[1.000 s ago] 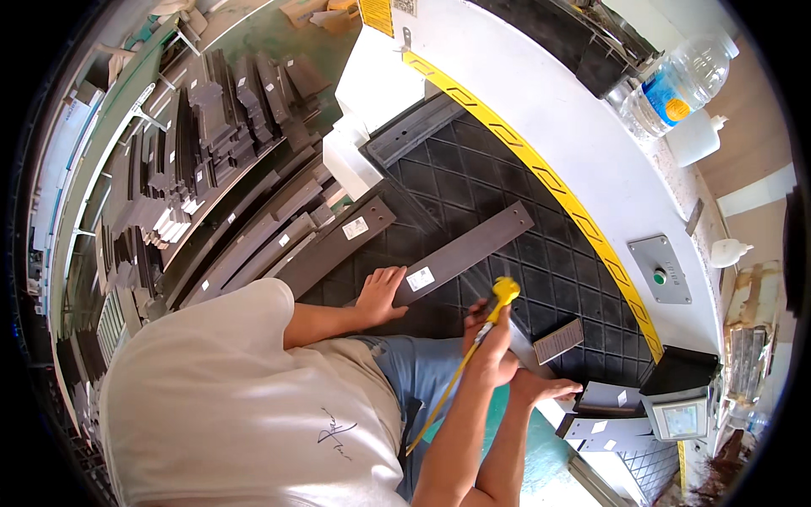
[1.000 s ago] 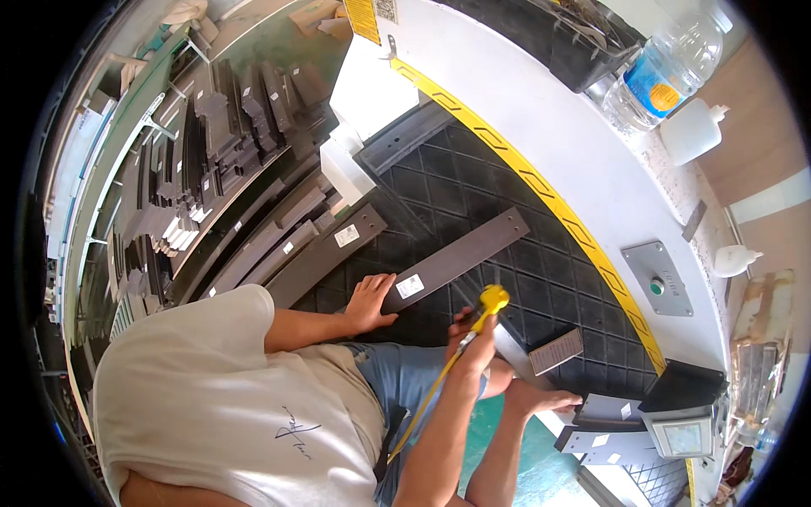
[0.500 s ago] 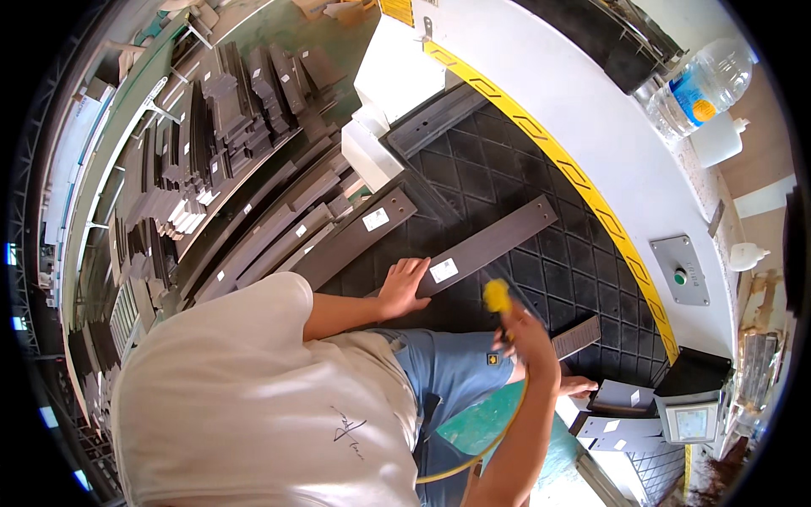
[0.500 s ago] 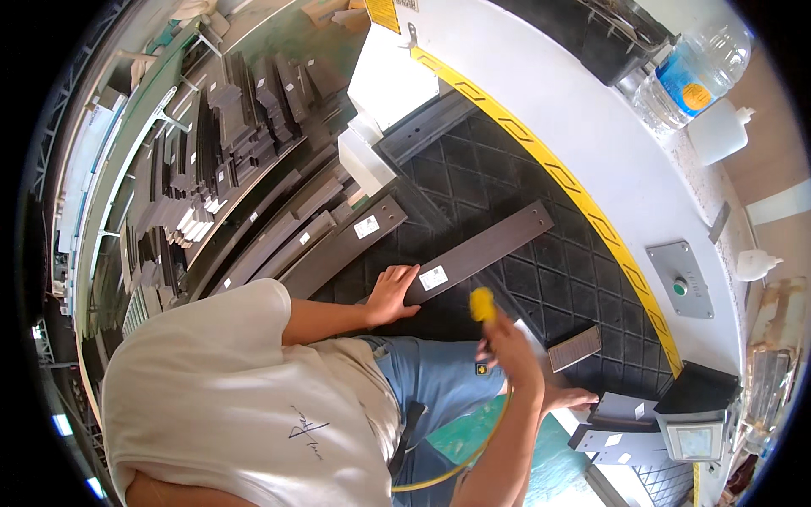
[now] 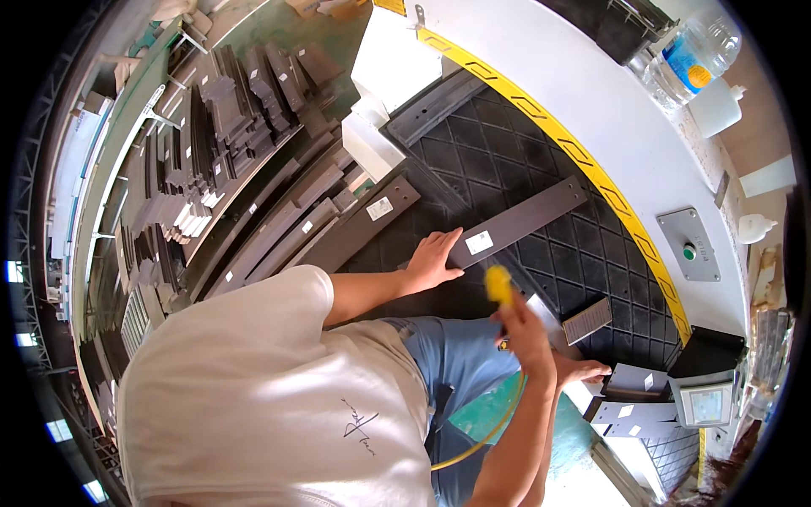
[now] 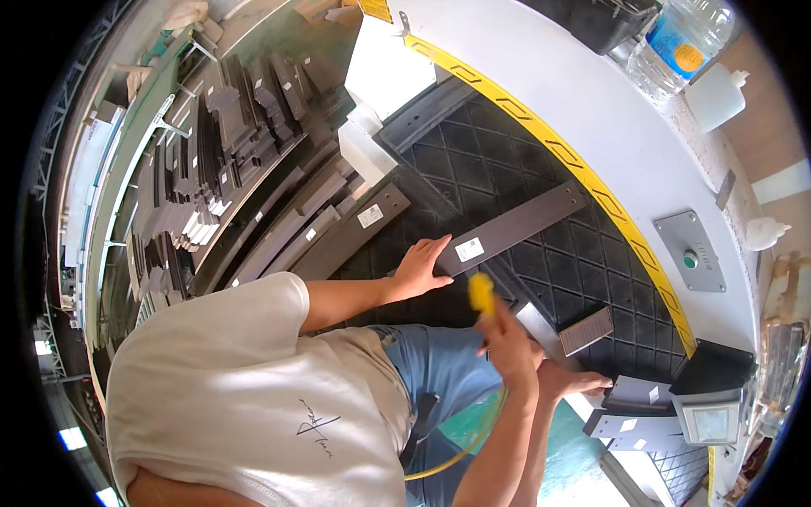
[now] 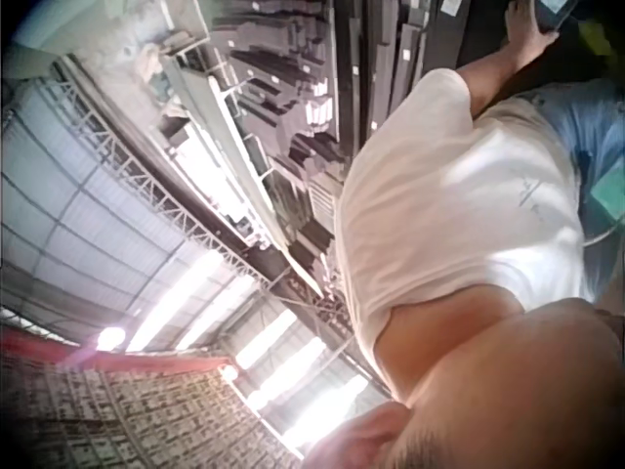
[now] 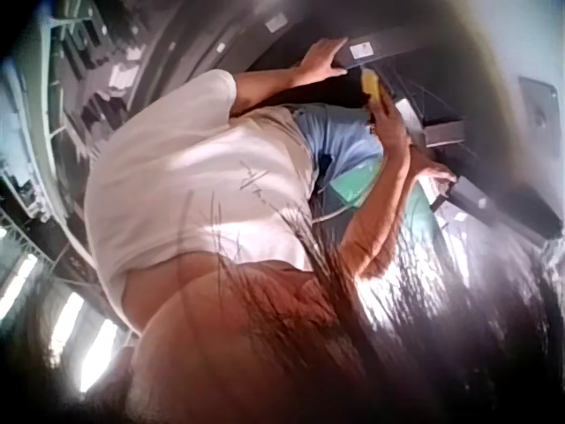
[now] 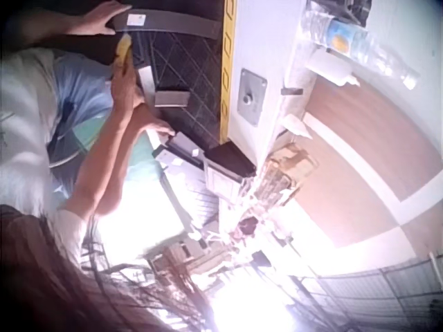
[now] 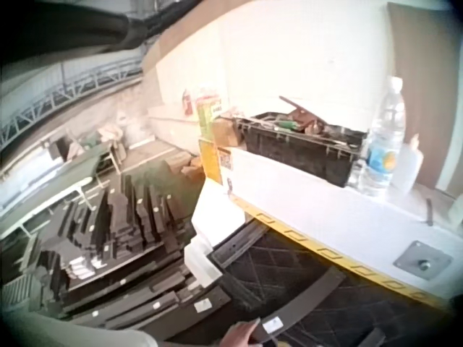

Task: The person places metal pieces onto a machine platform, blows dust off the pieces with an air blow gun, positions them on the work surface, and stacks them onto a side tray.

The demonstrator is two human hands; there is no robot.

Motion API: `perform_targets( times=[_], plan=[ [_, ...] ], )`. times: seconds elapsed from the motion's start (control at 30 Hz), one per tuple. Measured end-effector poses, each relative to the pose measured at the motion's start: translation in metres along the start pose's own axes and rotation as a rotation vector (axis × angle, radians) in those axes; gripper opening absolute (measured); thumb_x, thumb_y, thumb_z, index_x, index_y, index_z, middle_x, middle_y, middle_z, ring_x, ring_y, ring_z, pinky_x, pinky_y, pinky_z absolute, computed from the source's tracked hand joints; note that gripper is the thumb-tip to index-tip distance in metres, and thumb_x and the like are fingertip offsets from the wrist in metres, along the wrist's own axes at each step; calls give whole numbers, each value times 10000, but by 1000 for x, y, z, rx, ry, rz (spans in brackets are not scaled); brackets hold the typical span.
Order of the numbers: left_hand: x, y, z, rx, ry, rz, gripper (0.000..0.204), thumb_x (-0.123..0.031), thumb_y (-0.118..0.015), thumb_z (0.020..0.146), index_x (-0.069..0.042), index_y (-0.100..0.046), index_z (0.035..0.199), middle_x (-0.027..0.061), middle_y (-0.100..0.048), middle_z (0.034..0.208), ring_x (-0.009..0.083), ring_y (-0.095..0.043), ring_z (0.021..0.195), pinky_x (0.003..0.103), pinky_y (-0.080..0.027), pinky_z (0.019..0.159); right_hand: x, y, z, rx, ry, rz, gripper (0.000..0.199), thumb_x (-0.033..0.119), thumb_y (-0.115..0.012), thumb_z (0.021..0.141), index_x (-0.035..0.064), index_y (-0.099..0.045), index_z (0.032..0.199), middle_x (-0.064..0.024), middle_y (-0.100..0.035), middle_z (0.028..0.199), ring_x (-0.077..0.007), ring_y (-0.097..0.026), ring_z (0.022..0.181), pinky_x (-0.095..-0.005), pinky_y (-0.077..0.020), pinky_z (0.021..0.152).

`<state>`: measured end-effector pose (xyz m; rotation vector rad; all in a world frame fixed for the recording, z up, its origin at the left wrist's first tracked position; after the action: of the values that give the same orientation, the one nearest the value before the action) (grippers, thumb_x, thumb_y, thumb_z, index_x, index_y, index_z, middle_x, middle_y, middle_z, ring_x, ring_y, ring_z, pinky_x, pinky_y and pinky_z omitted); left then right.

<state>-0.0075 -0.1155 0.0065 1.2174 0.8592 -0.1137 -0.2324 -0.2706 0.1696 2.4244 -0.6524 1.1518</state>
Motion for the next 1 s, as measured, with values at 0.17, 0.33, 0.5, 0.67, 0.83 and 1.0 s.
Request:
perform_targets(
  times=[0.17, 0.33, 0.5, 0.67, 0.83, 1.0],
  plan=[
    [16, 38, -66, 107, 59, 131, 1042, -331, -935, 760, -75, -411, 1623, 183, -531, 1510, 412, -501, 1385, 540, -423, 1162, -2, -20, -32, 395, -48, -117, 541, 270, -605, 1092, 120, -538, 1607, -79, -727, 945, -132, -651, 748, -296, -552, 697],
    [30, 45, -94, 68, 138, 34, 1056, -367, -926, 755, -57, -406, 1620, 176, -508, 1501, 413, -474, 1382, 539, -412, 1156, -9, -26, -50, 443, -152, -307, 548, 270, -621, 1093, 153, -531, 1620, -66, -717, 909, -135, -643, 759, -311, -548, 739],
    [17, 44, -89, 85, 97, 156, 1074, -345, -944, 732, -88, -410, 1627, 173, -522, 1472, 402, -484, 1367, 516, -423, 1138, 2, -24, -66, 402, -151, -208, 564, 317, -614, 1096, 164, -518, 1630, -64, -716, 921, -148, -644, 771, -316, -551, 768],
    [20, 39, -70, 151, 107, 114, 1019, -329, -954, 719, -124, -481, 1597, 181, -563, 1334, 398, -528, 1277, 494, -442, 1112, -10, -19, -76, 418, -171, -216, 572, 330, -616, 1094, 167, -515, 1632, -68, -718, 944, -154, -653, 804, -322, -555, 787],
    [27, 82, -57, 680, 683, -1025, 705, -358, -774, 979, -61, -533, 1570, 160, -654, 1364, 305, -671, 1212, 400, -507, 1073, 11, -16, -91, 534, -60, -169, 574, 348, -614, 1092, 169, -518, 1629, -79, -726, 943, -166, -670, 810, -338, -557, 800],
    [67, 84, -62, 844, 1004, -1589, 700, -627, -528, 1090, -86, -558, 1532, 144, -692, 1325, 288, -691, 1187, 405, -545, 1054, -24, 14, -42, 216, -36, -433, 561, 343, -611, 1098, 160, -528, 1621, -60, -695, 831, -125, -665, 775, -335, -547, 738]
  ],
)
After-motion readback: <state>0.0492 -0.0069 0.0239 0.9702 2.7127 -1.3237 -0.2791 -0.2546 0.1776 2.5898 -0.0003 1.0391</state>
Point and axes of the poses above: each hand's wrist, its own z-axis towards the middle knuckle, its own y-axis out of the back of the hand, x = y × z, the point moved 1 cm from there along z, towards the middle knuckle
